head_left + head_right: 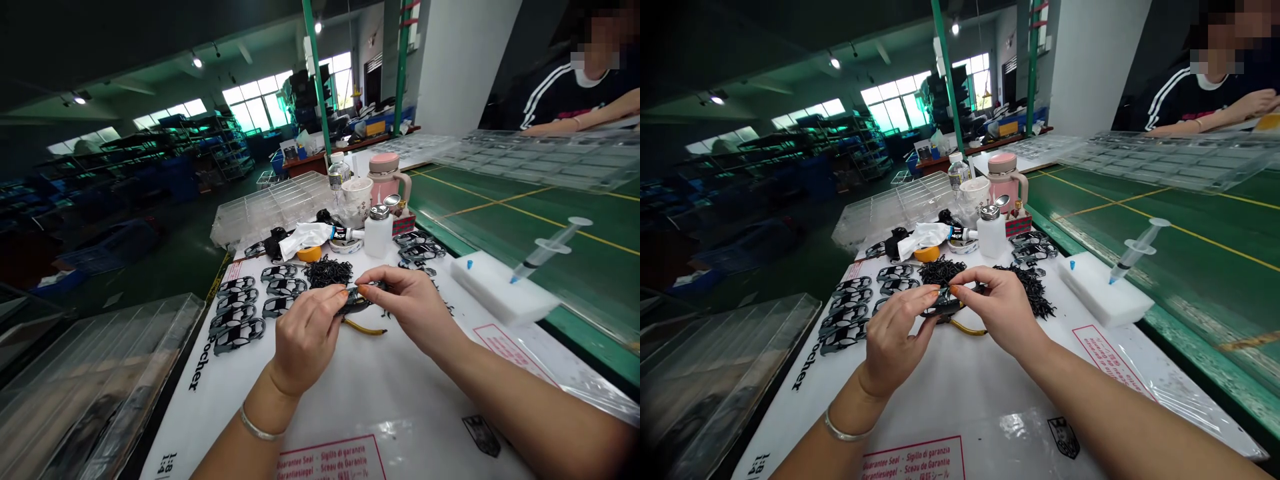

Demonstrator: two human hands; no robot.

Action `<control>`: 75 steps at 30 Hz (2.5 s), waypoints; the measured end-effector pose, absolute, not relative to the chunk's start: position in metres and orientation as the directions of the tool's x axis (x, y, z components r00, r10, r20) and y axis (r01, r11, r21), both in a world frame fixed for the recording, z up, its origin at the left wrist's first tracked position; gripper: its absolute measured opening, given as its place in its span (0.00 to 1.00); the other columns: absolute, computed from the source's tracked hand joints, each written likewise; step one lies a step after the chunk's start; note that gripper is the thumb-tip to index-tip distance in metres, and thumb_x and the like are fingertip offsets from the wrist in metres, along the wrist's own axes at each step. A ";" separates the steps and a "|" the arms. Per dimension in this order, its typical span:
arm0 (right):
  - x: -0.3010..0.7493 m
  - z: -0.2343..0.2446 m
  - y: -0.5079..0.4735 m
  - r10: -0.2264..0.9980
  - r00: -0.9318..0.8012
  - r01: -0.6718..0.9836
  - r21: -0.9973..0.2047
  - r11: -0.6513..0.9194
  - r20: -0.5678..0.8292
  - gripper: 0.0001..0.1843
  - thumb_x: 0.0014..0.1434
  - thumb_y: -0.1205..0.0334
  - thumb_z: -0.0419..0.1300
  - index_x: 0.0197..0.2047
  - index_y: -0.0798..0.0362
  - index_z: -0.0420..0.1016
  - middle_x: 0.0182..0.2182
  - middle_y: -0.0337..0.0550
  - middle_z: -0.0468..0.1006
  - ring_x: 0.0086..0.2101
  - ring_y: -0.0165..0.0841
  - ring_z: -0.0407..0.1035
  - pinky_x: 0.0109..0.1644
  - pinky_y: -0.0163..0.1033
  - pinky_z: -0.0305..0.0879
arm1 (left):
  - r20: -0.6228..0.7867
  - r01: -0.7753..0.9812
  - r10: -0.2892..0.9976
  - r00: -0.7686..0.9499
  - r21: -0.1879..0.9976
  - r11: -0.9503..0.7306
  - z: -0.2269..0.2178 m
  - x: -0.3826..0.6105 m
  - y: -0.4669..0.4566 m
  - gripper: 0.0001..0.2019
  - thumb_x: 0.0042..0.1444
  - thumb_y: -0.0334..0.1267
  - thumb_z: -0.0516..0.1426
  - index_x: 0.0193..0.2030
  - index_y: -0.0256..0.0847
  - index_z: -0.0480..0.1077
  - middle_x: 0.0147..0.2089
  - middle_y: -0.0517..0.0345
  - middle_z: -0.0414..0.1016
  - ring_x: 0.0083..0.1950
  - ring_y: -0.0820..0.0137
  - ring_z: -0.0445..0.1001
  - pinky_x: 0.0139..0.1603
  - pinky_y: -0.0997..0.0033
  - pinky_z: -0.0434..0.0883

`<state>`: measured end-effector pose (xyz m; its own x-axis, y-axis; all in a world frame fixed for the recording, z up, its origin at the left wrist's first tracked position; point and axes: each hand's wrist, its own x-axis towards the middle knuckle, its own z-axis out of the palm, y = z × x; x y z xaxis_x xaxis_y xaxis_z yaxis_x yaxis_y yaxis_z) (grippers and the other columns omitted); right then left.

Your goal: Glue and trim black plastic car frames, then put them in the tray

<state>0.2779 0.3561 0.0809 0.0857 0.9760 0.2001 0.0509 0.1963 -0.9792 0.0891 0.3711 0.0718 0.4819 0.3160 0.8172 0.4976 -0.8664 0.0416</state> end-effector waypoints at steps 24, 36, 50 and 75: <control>0.286 0.084 0.361 0.999 0.013 -0.273 -0.961 0.052 0.051 0.21 0.51 0.54 0.68 0.49 0.48 0.79 0.46 0.44 0.79 0.48 0.37 0.71 0.45 0.37 0.63 | 0.820 0.490 0.343 0.458 0.090 -0.867 0.070 0.081 0.377 0.21 0.52 0.19 0.61 0.51 0.37 0.68 0.51 0.50 0.77 0.55 0.67 0.75 0.57 0.68 0.74; 0.297 0.078 0.368 0.895 -0.431 -0.218 -0.950 -0.225 -0.113 0.18 0.46 0.55 0.71 0.38 0.58 0.83 0.33 0.46 0.80 0.32 0.30 0.69 0.38 0.34 0.61 | 0.611 0.159 0.681 0.405 0.686 -0.710 0.071 0.081 0.373 0.18 0.50 0.26 0.66 0.47 0.42 0.71 0.49 0.53 0.77 0.53 0.64 0.76 0.45 0.69 0.79; 0.297 0.084 0.368 0.932 -0.358 -0.070 -0.993 -0.096 -0.065 0.12 0.46 0.61 0.69 0.36 0.57 0.83 0.30 0.43 0.82 0.31 0.31 0.71 0.38 0.35 0.64 | 0.568 0.122 0.685 0.456 0.722 -0.681 0.073 0.081 0.370 0.18 0.50 0.26 0.67 0.47 0.42 0.71 0.50 0.52 0.77 0.52 0.65 0.76 0.44 0.70 0.78; 0.277 0.068 0.366 0.995 0.005 -0.189 -0.977 0.095 0.096 0.13 0.48 0.52 0.70 0.32 0.54 0.82 0.36 0.44 0.80 0.38 0.36 0.71 0.45 0.39 0.65 | 0.675 0.490 0.513 0.531 0.249 -0.835 0.069 0.082 0.374 0.21 0.53 0.21 0.59 0.52 0.42 0.67 0.53 0.58 0.76 0.54 0.69 0.75 0.54 0.72 0.75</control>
